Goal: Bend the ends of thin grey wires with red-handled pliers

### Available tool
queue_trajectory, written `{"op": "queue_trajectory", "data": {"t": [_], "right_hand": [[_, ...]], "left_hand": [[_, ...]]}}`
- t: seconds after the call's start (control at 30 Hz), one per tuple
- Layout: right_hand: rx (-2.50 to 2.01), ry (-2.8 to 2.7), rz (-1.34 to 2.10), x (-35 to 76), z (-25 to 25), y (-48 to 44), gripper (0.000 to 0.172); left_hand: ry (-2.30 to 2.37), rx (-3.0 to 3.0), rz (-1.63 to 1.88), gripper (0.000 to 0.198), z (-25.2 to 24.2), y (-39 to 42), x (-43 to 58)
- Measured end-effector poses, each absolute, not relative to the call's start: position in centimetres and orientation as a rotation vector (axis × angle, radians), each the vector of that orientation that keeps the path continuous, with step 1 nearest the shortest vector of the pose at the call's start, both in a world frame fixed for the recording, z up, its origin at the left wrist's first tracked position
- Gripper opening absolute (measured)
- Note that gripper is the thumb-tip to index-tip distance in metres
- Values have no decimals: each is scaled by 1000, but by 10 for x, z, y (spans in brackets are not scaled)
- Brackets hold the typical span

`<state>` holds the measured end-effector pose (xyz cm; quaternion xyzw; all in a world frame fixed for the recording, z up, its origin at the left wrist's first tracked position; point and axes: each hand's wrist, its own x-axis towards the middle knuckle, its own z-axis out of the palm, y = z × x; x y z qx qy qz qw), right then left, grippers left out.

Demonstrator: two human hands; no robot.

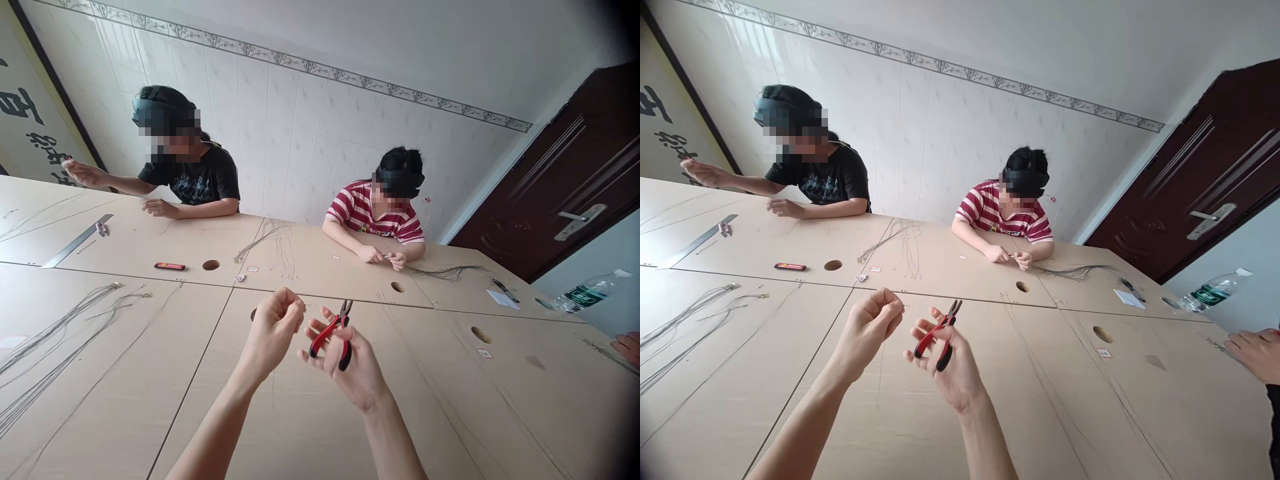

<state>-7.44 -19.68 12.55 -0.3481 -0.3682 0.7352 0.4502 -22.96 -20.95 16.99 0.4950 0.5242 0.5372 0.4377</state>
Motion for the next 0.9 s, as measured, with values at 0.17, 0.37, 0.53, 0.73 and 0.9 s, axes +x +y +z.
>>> {"op": "queue_trajectory", "data": {"t": [0.17, 0.37, 0.53, 0.73, 0.9], "right_hand": [[-1185, -1539, 1110, -87, 124, -218, 43], [-1312, -1826, 595, -95, 121, -220, 42], [-1369, -1854, 551, -97, 124, -219, 41], [-1402, -1853, 507, -102, 125, -217, 37], [-1400, -1832, 427, -104, 124, -215, 36]], "left_hand": [[1315, 1217, 1364, 20, 168, -208, -230], [1310, 1221, 1376, 24, 168, -207, -229], [1335, 1252, 1377, 24, 166, -206, -227], [1354, 1273, 1349, 22, 166, -207, -223], [1388, 1309, 1383, 21, 167, -207, -218]]}}
